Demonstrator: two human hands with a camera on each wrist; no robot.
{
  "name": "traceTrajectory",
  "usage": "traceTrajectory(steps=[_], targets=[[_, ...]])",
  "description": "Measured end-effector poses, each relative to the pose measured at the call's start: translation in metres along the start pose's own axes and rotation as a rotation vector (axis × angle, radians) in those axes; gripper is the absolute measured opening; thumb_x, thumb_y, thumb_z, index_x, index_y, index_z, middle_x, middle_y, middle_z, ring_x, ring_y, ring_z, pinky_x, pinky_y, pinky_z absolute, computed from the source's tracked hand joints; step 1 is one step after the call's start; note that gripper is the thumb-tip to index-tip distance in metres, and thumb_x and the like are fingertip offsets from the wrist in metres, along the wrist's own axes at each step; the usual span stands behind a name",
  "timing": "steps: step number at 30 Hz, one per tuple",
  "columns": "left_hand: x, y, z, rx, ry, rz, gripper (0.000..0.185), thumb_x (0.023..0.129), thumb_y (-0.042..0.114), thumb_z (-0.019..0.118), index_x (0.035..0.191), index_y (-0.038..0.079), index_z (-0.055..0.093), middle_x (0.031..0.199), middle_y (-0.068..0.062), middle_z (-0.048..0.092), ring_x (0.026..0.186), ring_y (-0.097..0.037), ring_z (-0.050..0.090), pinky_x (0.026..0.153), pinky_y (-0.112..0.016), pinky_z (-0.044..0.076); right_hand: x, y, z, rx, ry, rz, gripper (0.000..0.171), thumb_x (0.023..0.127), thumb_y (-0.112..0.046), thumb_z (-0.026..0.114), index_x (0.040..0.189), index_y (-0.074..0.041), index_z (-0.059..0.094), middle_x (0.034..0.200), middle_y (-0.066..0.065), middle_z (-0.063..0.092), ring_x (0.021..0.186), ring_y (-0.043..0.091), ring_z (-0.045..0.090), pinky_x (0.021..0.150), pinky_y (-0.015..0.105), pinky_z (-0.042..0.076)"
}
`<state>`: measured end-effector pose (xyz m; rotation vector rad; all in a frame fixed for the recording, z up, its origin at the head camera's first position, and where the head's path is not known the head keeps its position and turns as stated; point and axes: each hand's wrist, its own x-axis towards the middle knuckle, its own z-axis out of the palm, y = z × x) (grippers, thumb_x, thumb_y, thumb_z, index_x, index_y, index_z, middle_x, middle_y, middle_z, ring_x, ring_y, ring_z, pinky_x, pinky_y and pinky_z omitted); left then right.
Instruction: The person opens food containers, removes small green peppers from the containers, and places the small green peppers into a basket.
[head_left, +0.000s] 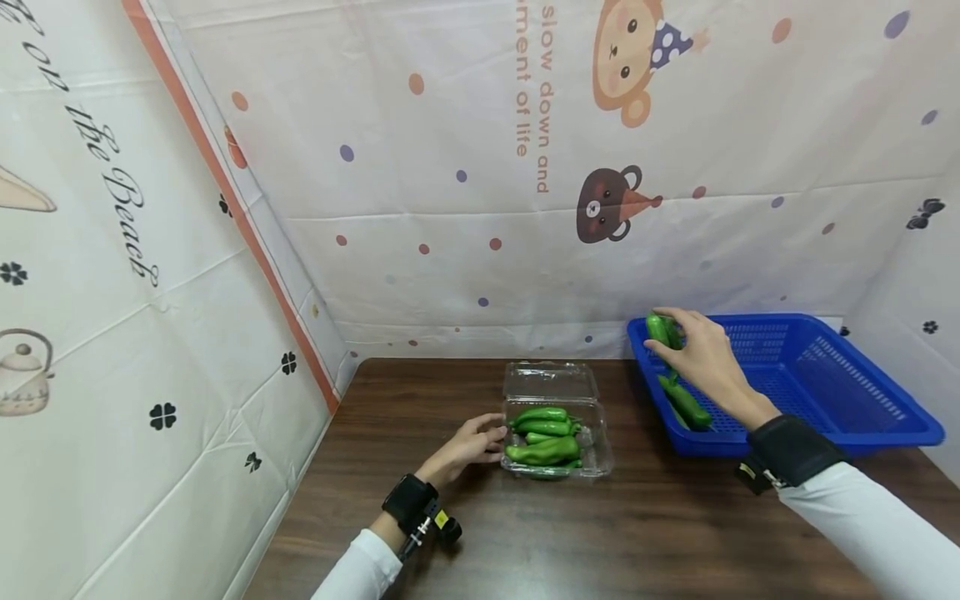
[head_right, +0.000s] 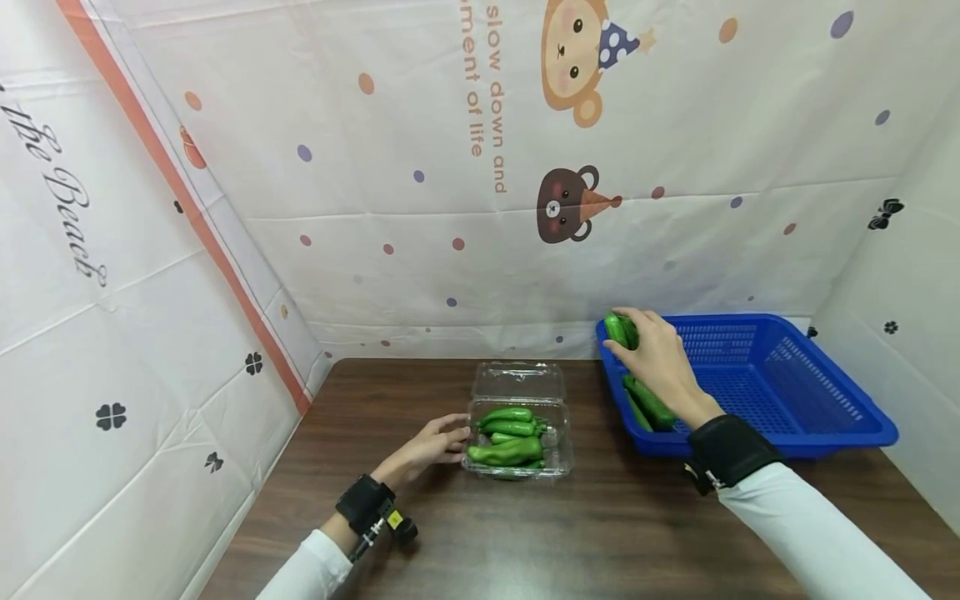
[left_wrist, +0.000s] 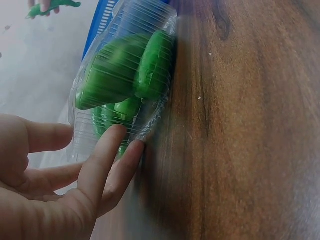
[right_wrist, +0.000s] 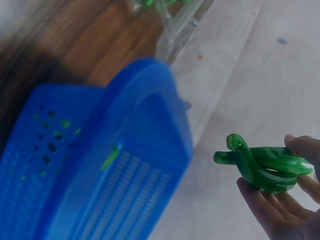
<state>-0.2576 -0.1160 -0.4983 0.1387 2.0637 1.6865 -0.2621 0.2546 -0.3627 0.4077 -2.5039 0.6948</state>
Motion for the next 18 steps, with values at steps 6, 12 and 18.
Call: traceTrajectory(steps=[6,12,18], targets=[[-0.001,-0.002,0.002,-0.001,0.021,0.003,0.054,0.108,0.024,0.053,0.155,0.002,0.040,0.145,-0.025,0.052,0.120,-0.033,0.064,0.096,-0.041,0.062,-0.011,0.018,-0.004,0.004,-0.031,0.070,0.052,0.093,-0.014,0.076,0.137,0.006,0.056,0.122,0.037,0.061,0.096,0.050,0.064,0.070,0.058,0.057],[0.000,0.000,0.003,-0.008,0.019,0.007,0.053,0.108,0.023,0.053,0.155,0.001,0.040,0.146,-0.026,0.051,0.120,-0.033,0.064,0.097,-0.041,0.062,-0.016,0.028,-0.010,0.012,-0.042,0.113,0.053,0.095,-0.016,0.075,0.138,0.008,0.055,0.118,0.040,0.061,0.098,0.057,0.065,0.071,0.061,0.060],[0.001,0.000,0.003,-0.013,0.024,0.007,0.052,0.108,0.022,0.053,0.154,0.001,0.041,0.143,-0.025,0.052,0.115,-0.027,0.065,0.095,-0.039,0.062,-0.017,0.034,-0.013,-0.008,-0.047,0.125,0.053,0.096,-0.017,0.073,0.138,0.009,0.054,0.122,0.041,0.060,0.099,0.058,0.065,0.073,0.062,0.059]])
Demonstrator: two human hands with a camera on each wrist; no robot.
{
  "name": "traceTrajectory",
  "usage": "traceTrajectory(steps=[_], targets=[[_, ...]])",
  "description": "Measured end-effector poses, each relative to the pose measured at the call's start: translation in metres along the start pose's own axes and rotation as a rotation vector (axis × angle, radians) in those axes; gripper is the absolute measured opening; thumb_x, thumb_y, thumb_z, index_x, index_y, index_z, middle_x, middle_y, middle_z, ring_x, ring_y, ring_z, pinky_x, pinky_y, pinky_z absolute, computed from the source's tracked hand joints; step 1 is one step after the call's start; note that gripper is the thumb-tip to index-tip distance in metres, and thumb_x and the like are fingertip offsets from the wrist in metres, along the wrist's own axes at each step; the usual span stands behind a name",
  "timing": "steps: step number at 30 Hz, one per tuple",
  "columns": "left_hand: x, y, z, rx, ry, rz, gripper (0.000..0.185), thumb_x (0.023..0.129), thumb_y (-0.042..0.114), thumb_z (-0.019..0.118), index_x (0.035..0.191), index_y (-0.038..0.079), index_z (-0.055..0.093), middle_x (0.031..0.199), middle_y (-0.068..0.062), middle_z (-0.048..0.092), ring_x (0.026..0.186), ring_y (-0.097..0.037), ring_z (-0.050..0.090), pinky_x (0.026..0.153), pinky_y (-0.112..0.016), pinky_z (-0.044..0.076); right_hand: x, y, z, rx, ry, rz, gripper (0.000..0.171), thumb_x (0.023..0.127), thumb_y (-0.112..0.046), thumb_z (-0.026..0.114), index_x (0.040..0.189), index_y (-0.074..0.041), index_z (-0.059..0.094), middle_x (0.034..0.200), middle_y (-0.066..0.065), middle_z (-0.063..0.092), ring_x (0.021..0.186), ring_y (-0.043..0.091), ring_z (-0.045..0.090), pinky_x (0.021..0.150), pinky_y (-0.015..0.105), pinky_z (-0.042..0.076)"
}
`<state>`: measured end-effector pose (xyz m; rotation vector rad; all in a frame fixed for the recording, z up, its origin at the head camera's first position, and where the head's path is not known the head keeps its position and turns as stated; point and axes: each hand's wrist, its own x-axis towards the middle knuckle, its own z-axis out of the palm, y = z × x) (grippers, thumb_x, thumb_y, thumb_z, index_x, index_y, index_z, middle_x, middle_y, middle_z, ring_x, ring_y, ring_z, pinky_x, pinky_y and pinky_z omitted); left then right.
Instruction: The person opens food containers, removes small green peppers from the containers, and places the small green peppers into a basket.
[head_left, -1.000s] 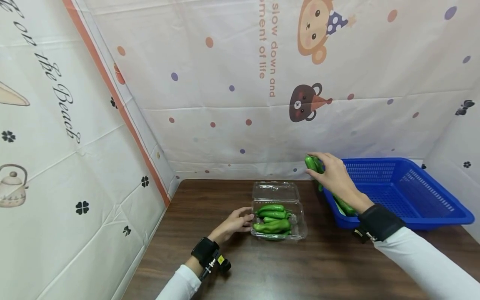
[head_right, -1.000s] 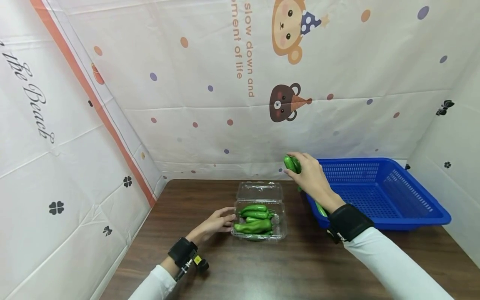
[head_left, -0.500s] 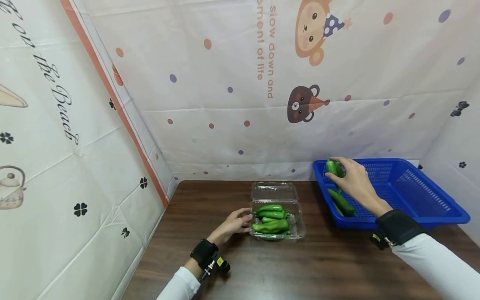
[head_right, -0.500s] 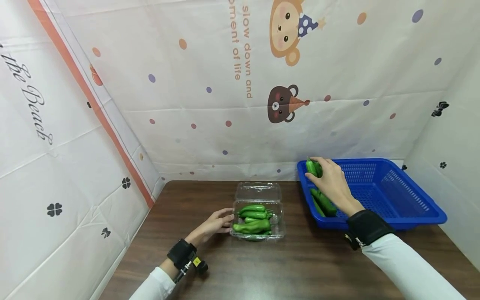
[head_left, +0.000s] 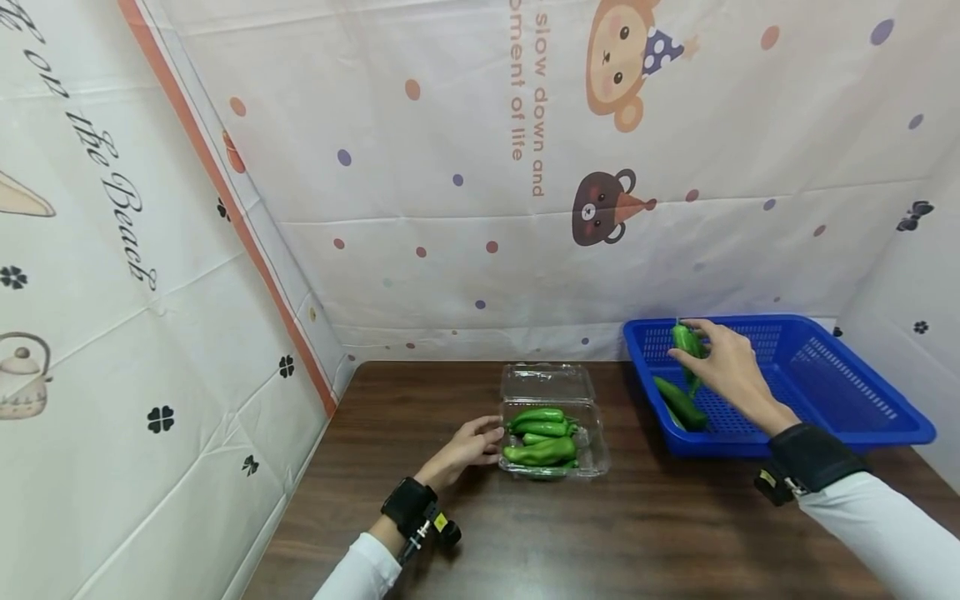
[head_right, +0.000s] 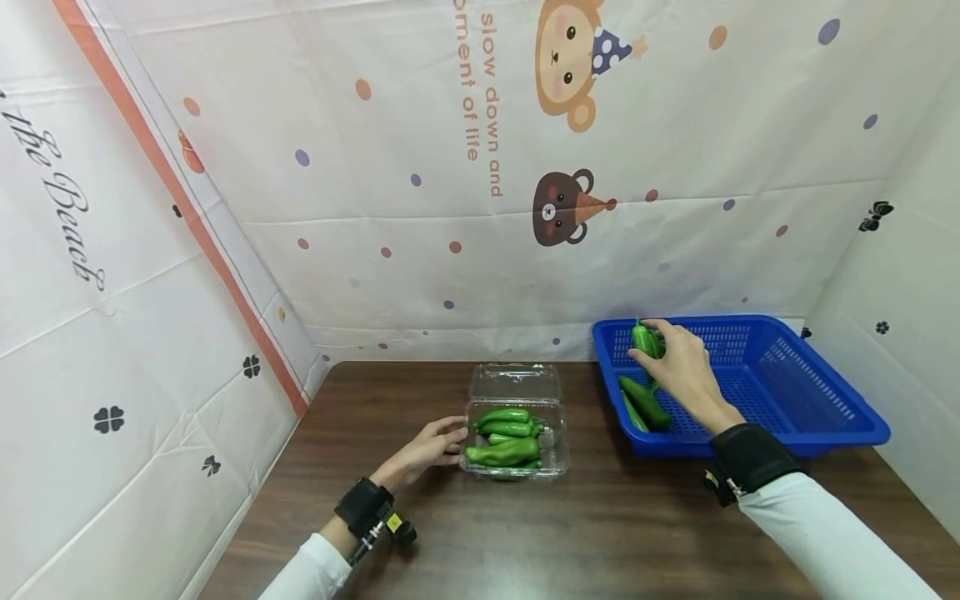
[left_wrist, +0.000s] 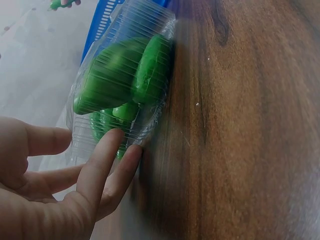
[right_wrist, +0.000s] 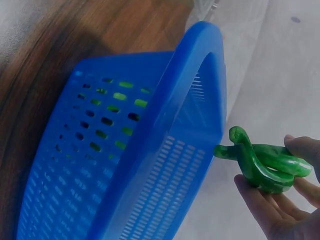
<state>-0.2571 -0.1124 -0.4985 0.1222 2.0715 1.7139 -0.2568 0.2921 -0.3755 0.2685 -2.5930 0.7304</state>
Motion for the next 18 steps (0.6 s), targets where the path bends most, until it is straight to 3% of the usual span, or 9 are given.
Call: traceTrajectory(steps=[5,13,18], targets=[[0.001,-0.001,0.001,-0.002,0.005,-0.008,0.052,0.108,0.022,0.053,0.154,0.001,0.041,0.142,-0.024,0.053,0.112,-0.024,0.066,0.095,-0.038,0.062,0.000,0.007,0.001,-0.018,-0.018,0.018,0.054,0.096,-0.018,0.073,0.138,0.011,0.054,0.116,0.040,0.063,0.097,0.055,0.065,0.069,0.059,0.059],[0.002,-0.001,0.001,-0.010,0.008,-0.010,0.052,0.108,0.021,0.053,0.153,-0.002,0.040,0.142,-0.025,0.053,0.112,-0.025,0.065,0.096,-0.038,0.062,-0.001,0.018,0.003,-0.018,-0.064,0.052,0.056,0.096,-0.018,0.073,0.138,0.012,0.051,0.108,0.039,0.064,0.080,0.043,0.066,0.052,0.037,0.055],[0.001,0.001,0.001,-0.017,0.002,-0.018,0.052,0.108,0.021,0.053,0.154,-0.001,0.040,0.145,-0.025,0.051,0.116,-0.027,0.064,0.097,-0.038,0.061,-0.002,0.028,0.002,-0.020,-0.104,0.087,0.058,0.096,-0.021,0.072,0.139,0.013,0.051,0.110,0.040,0.063,0.078,0.040,0.067,0.052,0.037,0.055]])
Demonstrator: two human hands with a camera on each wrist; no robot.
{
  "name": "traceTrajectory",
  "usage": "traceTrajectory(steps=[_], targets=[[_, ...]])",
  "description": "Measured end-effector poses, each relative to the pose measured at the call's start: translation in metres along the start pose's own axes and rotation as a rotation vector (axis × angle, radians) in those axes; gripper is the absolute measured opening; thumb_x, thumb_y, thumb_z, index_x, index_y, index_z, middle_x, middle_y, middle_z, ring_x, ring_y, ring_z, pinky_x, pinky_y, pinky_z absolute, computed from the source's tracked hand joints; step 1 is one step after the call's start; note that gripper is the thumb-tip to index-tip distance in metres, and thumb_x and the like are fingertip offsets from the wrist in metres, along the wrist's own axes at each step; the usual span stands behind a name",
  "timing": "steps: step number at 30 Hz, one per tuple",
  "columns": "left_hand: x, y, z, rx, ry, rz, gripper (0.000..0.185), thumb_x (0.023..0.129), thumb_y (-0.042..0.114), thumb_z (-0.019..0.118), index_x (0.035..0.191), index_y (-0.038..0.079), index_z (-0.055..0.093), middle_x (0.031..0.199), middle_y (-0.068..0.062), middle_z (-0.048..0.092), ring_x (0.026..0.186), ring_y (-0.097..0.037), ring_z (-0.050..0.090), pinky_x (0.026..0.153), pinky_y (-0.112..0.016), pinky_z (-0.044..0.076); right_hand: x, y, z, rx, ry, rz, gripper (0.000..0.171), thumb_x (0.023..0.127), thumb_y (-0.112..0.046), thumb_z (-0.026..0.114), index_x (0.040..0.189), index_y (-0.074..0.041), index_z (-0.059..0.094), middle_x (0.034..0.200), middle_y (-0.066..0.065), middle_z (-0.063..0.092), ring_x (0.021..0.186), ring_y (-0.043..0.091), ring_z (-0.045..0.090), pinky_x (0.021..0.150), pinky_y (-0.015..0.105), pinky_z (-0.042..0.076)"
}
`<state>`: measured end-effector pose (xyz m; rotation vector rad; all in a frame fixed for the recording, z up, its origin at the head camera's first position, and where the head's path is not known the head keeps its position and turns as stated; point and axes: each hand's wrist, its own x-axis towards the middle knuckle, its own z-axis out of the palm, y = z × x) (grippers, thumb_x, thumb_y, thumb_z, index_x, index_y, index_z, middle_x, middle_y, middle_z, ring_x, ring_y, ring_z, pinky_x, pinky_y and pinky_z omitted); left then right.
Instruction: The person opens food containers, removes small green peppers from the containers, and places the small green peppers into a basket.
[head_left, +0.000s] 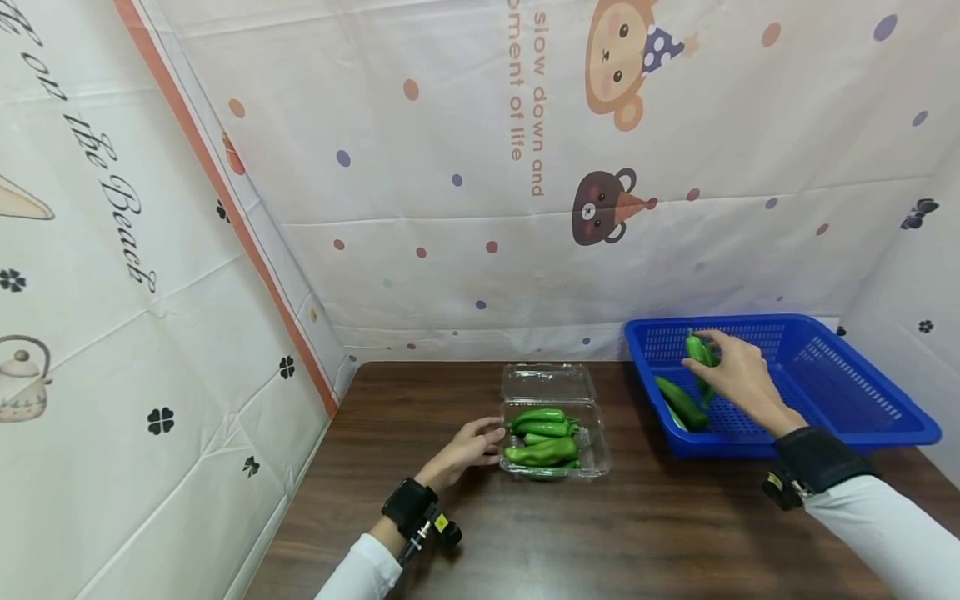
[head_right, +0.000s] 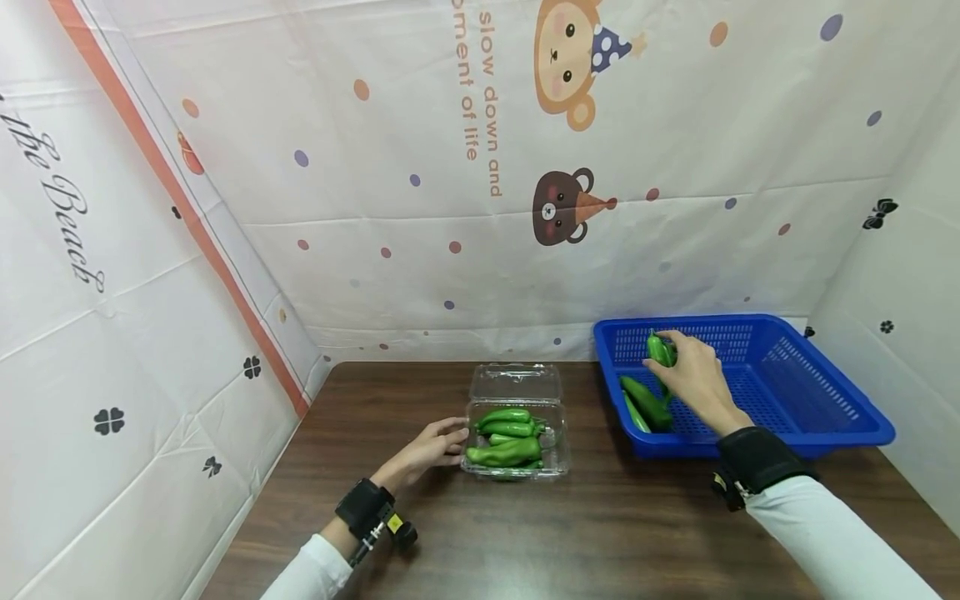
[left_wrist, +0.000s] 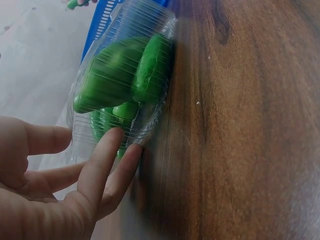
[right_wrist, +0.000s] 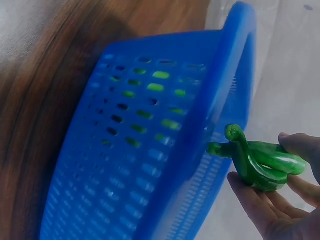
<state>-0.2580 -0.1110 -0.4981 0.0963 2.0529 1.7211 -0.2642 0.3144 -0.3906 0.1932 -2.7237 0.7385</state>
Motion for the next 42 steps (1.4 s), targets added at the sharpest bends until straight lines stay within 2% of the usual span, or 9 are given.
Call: traceTrajectory(steps=[3,10,15,18,23,29,37,42], targets=[[-0.001,0.002,0.000,0.004,-0.002,0.005,0.052,0.109,0.021,0.052,0.154,-0.001,0.040,0.145,-0.025,0.051,0.117,-0.028,0.064,0.097,-0.038,0.061,0.000,0.007,-0.001,-0.010,-0.018,0.018,0.058,0.096,-0.020,0.072,0.137,0.015,0.050,0.108,0.040,0.064,0.077,0.040,0.068,0.051,0.037,0.055],[0.000,0.000,-0.001,0.004,-0.010,0.017,0.052,0.109,0.020,0.051,0.154,-0.003,0.039,0.146,-0.026,0.050,0.120,-0.033,0.063,0.098,-0.040,0.061,-0.005,0.017,0.003,-0.024,-0.075,0.046,0.060,0.094,-0.018,0.073,0.135,0.019,0.048,0.102,0.040,0.064,0.063,0.028,0.066,0.047,0.033,0.052],[-0.003,0.000,-0.002,0.017,-0.026,0.037,0.055,0.108,0.024,0.054,0.153,-0.004,0.040,0.143,-0.027,0.051,0.117,-0.031,0.065,0.096,-0.036,0.062,-0.008,0.021,0.009,-0.032,-0.128,0.064,0.059,0.093,-0.016,0.074,0.134,0.018,0.050,0.107,0.042,0.063,0.068,0.031,0.067,0.049,0.035,0.054],[-0.003,0.001,-0.003,0.019,-0.034,0.046,0.056,0.108,0.026,0.054,0.152,-0.005,0.040,0.142,-0.027,0.052,0.115,-0.029,0.066,0.095,-0.035,0.062,-0.007,0.023,0.013,-0.055,-0.156,0.076,0.058,0.091,-0.017,0.075,0.133,0.017,0.052,0.104,0.040,0.064,0.068,0.031,0.066,0.049,0.035,0.053],[-0.001,0.000,-0.002,-0.001,-0.020,0.016,0.052,0.108,0.022,0.053,0.153,-0.003,0.041,0.145,-0.026,0.051,0.120,-0.033,0.064,0.098,-0.038,0.061,-0.006,0.028,0.017,-0.074,-0.230,0.074,0.056,0.091,-0.016,0.075,0.131,0.016,0.054,0.105,0.040,0.065,0.068,0.029,0.066,0.050,0.034,0.051],[0.001,0.000,-0.002,0.001,-0.011,0.010,0.051,0.109,0.020,0.052,0.153,-0.002,0.040,0.146,-0.027,0.051,0.123,-0.038,0.062,0.098,-0.040,0.061,-0.006,0.029,0.019,-0.073,-0.318,0.044,0.054,0.090,-0.013,0.075,0.128,0.018,0.055,0.107,0.040,0.066,0.076,0.035,0.069,0.056,0.040,0.055],[0.000,0.000,-0.002,0.010,-0.018,0.011,0.051,0.109,0.021,0.052,0.153,-0.003,0.040,0.145,-0.025,0.051,0.119,-0.033,0.064,0.097,-0.039,0.061,-0.005,0.029,0.025,-0.101,-0.390,0.009,0.051,0.089,-0.013,0.076,0.126,0.017,0.058,0.113,0.042,0.063,0.094,0.051,0.066,0.068,0.055,0.059],[0.000,0.000,-0.002,0.010,-0.024,0.007,0.051,0.109,0.021,0.052,0.153,-0.002,0.041,0.144,-0.024,0.052,0.119,-0.032,0.064,0.097,-0.038,0.061,-0.005,0.028,0.027,-0.108,-0.413,0.023,0.052,0.089,-0.013,0.076,0.126,0.018,0.058,0.114,0.041,0.063,0.091,0.047,0.067,0.067,0.054,0.058]])
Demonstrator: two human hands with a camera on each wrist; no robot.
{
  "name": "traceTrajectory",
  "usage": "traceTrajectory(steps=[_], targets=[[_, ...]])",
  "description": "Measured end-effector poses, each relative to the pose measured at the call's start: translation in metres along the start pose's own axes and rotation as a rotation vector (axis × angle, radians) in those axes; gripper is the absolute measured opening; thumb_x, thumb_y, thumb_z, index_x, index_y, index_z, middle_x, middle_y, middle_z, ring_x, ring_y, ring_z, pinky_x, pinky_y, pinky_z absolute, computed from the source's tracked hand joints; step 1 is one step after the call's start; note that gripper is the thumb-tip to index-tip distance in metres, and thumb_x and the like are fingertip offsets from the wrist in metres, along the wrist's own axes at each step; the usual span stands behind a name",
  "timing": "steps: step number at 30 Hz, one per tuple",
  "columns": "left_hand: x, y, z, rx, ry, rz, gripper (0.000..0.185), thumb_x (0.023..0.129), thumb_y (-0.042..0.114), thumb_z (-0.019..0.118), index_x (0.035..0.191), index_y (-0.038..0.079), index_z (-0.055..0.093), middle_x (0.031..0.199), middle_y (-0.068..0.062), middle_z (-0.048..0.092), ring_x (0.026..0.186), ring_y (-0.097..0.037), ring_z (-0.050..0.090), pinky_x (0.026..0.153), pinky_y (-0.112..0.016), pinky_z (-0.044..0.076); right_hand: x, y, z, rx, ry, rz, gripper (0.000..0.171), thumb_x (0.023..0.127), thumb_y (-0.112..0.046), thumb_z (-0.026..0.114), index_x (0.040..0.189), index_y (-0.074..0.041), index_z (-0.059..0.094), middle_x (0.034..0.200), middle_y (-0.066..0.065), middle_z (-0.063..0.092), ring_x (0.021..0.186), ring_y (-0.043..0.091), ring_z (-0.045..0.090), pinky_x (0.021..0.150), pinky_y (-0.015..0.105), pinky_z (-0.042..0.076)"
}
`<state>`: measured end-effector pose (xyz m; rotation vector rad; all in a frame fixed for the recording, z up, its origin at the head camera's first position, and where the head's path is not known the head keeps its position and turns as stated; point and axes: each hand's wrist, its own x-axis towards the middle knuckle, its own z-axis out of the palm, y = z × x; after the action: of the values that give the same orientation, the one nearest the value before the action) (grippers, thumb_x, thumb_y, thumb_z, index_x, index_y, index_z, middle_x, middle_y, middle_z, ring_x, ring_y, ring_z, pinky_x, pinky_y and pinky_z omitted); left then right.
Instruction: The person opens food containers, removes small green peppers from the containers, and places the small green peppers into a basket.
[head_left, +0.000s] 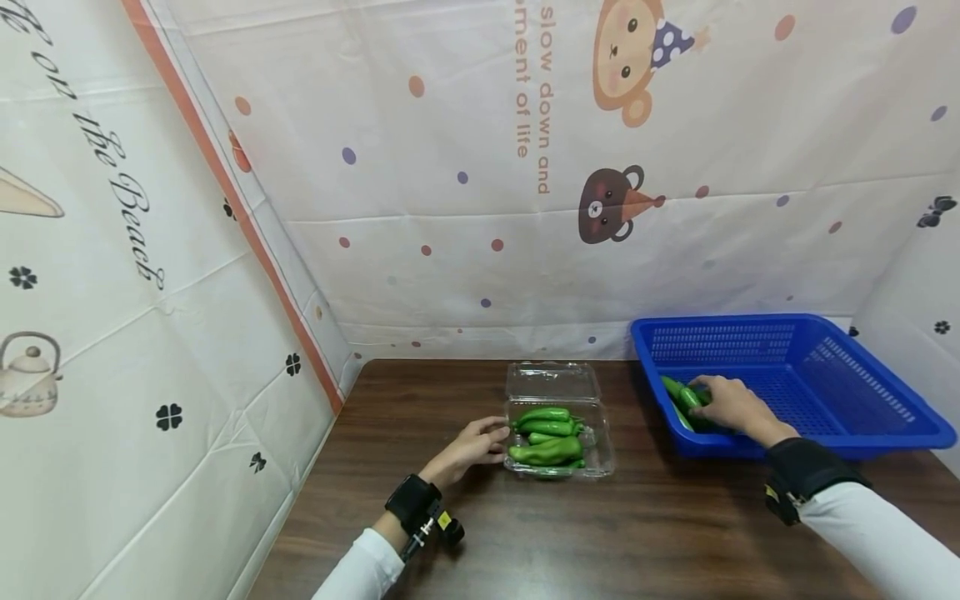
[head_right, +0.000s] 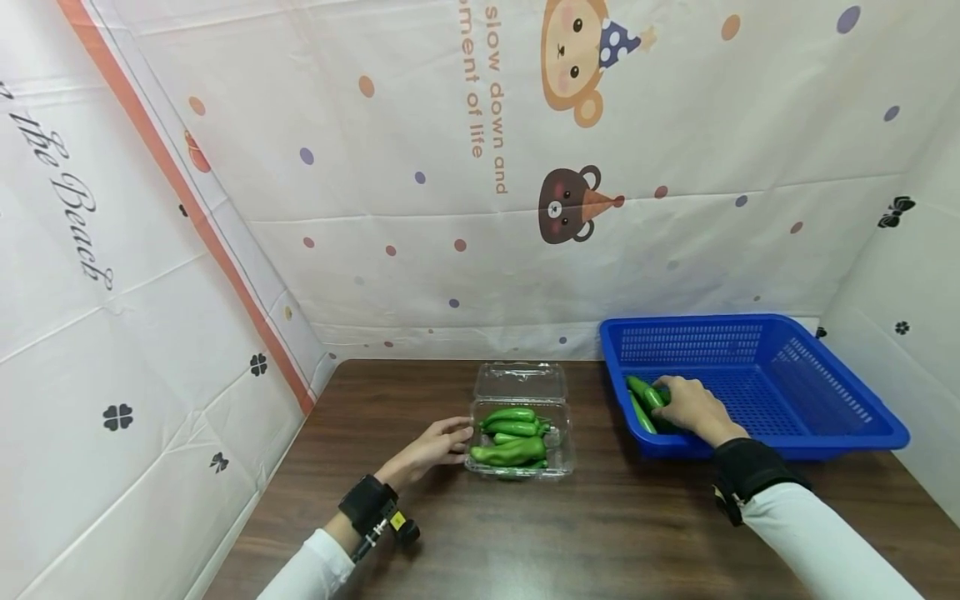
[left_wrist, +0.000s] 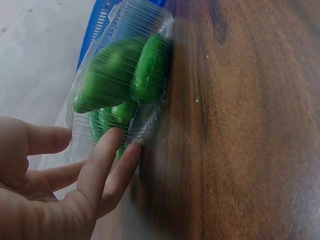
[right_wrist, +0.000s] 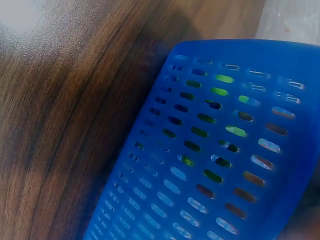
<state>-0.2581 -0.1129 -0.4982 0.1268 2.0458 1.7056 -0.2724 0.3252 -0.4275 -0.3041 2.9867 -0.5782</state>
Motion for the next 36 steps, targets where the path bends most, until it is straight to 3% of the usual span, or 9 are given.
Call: traceTrajectory(steps=[5,14,18,20,24,27,31,34,36], targets=[[0.000,0.000,0.001,0.002,-0.001,0.000,0.050,0.109,0.021,0.051,0.153,-0.002,0.041,0.145,-0.024,0.051,0.119,-0.032,0.064,0.097,-0.038,0.061,-0.001,0.003,0.001,0.010,-0.017,0.017,0.052,0.090,-0.014,0.073,0.128,0.018,0.056,0.116,0.043,0.062,0.086,0.041,0.068,0.064,0.047,0.057],[0.000,0.001,0.001,0.003,0.007,-0.001,0.050,0.109,0.021,0.051,0.153,-0.001,0.041,0.147,-0.025,0.050,0.118,-0.031,0.064,0.097,-0.038,0.062,-0.008,0.008,-0.006,0.019,0.033,0.027,0.048,0.094,-0.015,0.071,0.129,0.016,0.058,0.115,0.042,0.064,0.096,0.051,0.067,0.069,0.055,0.060],[0.000,0.001,0.002,0.000,0.011,0.002,0.050,0.109,0.021,0.051,0.153,-0.001,0.041,0.147,-0.025,0.050,0.118,-0.031,0.065,0.096,-0.038,0.062,-0.014,0.000,-0.022,0.037,0.111,0.050,0.048,0.097,-0.015,0.065,0.132,0.016,0.054,0.121,0.045,0.059,0.077,0.040,0.070,0.053,0.043,0.055],[0.000,0.000,0.002,-0.001,0.013,0.004,0.050,0.109,0.020,0.051,0.153,-0.002,0.042,0.146,-0.026,0.051,0.118,-0.031,0.064,0.096,-0.038,0.062,-0.016,-0.006,-0.032,0.044,0.150,0.059,0.049,0.098,-0.017,0.063,0.135,0.015,0.053,0.124,0.046,0.056,0.062,0.029,0.067,0.046,0.034,0.045],[-0.001,-0.001,0.002,0.003,0.013,0.005,0.050,0.109,0.020,0.052,0.152,-0.002,0.041,0.145,-0.025,0.051,0.119,-0.032,0.064,0.097,-0.039,0.062,-0.014,-0.020,-0.056,0.036,0.223,0.039,0.050,0.100,-0.020,0.060,0.139,0.012,0.051,0.128,0.046,0.054,0.053,0.020,0.061,0.044,0.029,0.033],[0.000,-0.001,0.002,0.002,-0.001,0.008,0.051,0.109,0.022,0.052,0.153,-0.002,0.041,0.146,-0.025,0.051,0.121,-0.034,0.063,0.098,-0.039,0.061,-0.014,-0.031,-0.074,0.027,0.282,0.007,0.048,0.101,-0.019,0.060,0.139,0.010,0.052,0.127,0.045,0.055,0.059,0.028,0.066,0.043,0.030,0.034],[0.001,-0.001,0.001,0.000,-0.011,0.005,0.051,0.109,0.022,0.052,0.153,-0.002,0.041,0.146,-0.025,0.051,0.123,-0.035,0.062,0.099,-0.040,0.061,-0.015,-0.052,-0.088,0.022,0.331,-0.041,0.046,0.102,-0.020,0.061,0.139,0.006,0.054,0.125,0.042,0.060,0.086,0.050,0.069,0.040,0.030,0.039],[0.000,-0.001,0.000,0.000,-0.009,0.001,0.050,0.109,0.021,0.051,0.152,-0.002,0.042,0.145,-0.025,0.052,0.123,-0.034,0.062,0.098,-0.040,0.061,-0.015,-0.072,-0.091,0.027,0.347,-0.072,0.047,0.103,-0.023,0.061,0.142,0.003,0.054,0.127,0.039,0.061,0.107,0.056,0.063,0.041,0.030,0.041],[0.000,-0.001,-0.001,-0.001,-0.008,0.002,0.050,0.109,0.020,0.051,0.152,-0.002,0.042,0.145,-0.025,0.052,0.123,-0.034,0.062,0.098,-0.040,0.061,-0.013,-0.085,-0.091,0.035,0.359,-0.095,0.047,0.103,-0.023,0.062,0.142,0.001,0.055,0.132,0.037,0.059,0.112,0.056,0.062,0.043,0.030,0.044]])
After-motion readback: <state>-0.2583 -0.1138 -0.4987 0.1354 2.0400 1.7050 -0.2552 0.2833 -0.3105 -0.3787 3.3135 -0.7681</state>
